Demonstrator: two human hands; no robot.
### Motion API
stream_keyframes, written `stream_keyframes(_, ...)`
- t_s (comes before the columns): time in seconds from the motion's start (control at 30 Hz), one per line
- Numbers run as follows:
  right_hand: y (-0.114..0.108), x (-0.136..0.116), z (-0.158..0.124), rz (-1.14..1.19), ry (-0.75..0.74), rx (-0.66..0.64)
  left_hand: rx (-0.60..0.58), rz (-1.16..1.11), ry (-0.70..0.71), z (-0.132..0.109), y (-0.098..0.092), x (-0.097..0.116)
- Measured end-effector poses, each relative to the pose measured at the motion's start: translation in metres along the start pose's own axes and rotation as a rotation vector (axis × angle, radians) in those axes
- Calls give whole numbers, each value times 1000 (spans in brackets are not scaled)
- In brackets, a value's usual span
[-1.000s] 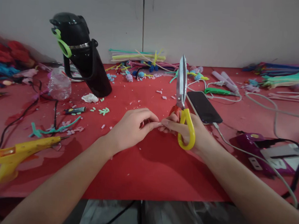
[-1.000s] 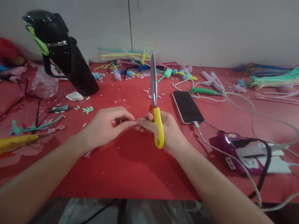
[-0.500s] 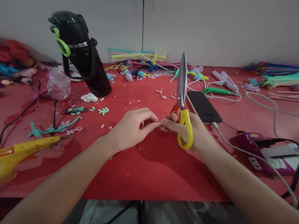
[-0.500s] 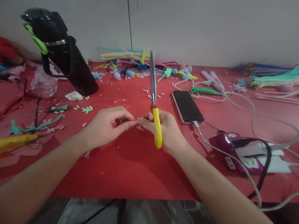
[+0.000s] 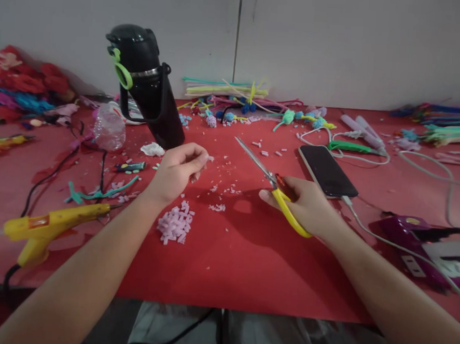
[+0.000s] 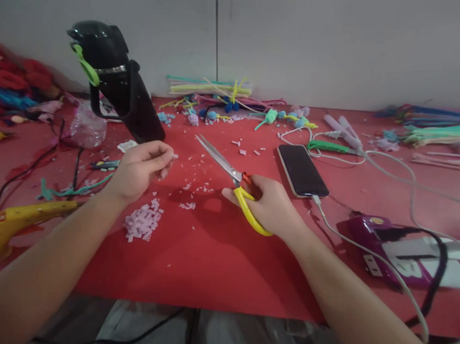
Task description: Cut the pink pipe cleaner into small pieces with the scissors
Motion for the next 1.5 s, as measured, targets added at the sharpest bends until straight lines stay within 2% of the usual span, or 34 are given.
stream_keyframes(0.13,7,-2,-1,-77,-58,-29,24,-45,-7,-6,6,-3)
stream_keyframes(0.27,9,-1,-2,-115,-62,-41,40,61,73,-11,13,5)
stream_keyframes(0.53,10,0,0,-122,-93,-44,100,202,171,-15,9,17)
stream_keyframes(1.23,12,5,-2,-132,-74,-60,93,260,176,-16,12,21)
stream_keyframes(1.5,10,-3,-4,-139,-89,-18,90,218,141,-16,11,17)
Point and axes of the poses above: each hand's wrist, its own z-axis towards the middle knuckle, its own y-axis out of the palm, x = y × z, the point moved 7 cm from there along z, towards the middle knuckle, and after that the axes turned 7 degrees about -y, right-handed, at the moved point
